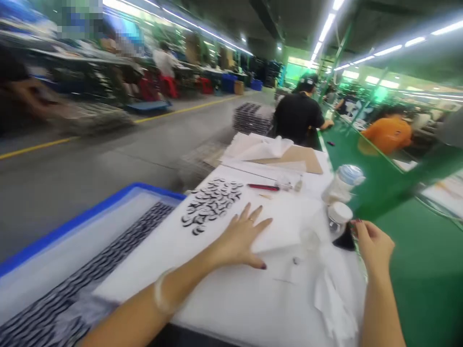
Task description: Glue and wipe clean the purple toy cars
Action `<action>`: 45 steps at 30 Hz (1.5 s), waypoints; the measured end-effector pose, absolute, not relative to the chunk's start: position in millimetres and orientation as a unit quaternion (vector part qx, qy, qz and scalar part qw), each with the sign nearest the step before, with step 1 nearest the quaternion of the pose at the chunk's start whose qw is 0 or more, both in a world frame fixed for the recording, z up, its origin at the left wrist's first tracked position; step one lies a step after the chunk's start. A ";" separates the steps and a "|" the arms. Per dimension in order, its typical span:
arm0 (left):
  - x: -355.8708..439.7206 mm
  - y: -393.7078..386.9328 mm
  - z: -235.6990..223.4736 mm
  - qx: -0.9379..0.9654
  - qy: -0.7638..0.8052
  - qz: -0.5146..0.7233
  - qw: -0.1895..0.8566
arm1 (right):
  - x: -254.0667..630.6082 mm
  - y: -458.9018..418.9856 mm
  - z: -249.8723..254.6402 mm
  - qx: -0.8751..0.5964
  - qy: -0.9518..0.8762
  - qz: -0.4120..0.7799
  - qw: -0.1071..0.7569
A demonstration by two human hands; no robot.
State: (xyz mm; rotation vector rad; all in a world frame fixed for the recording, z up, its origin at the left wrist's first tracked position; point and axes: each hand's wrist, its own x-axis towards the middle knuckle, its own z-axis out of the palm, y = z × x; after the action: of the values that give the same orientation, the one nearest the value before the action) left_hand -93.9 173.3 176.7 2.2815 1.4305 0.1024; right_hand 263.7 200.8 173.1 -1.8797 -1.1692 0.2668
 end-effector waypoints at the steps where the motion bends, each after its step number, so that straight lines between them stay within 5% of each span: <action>1: -94.4 173.8 175.5 0.828 0.516 0.031 0.218 | 269.8 200.9 170.8 -0.763 -0.460 0.108 0.442; 11: -114.5 187.1 144.3 0.883 0.409 0.076 0.220 | 308.8 198.1 150.8 -0.794 -0.474 0.234 0.300; 22: -115.6 187.6 138.1 0.888 0.399 0.093 0.207 | 303.5 175.9 180.3 -0.781 -0.484 0.216 0.331; 28: -111.5 186.9 148.7 0.877 0.410 0.078 0.238 | 254.0 168.5 192.2 -0.653 -0.638 0.330 0.240; 45: -106.7 187.8 156.1 0.877 0.397 0.096 0.255 | 221.2 180.5 172.7 -0.658 -0.692 0.196 0.222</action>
State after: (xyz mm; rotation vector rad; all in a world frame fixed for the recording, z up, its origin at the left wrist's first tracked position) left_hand -106.7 187.8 156.1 2.3813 1.0779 0.2607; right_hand 221.2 180.5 172.7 -1.8178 -1.9121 0.5413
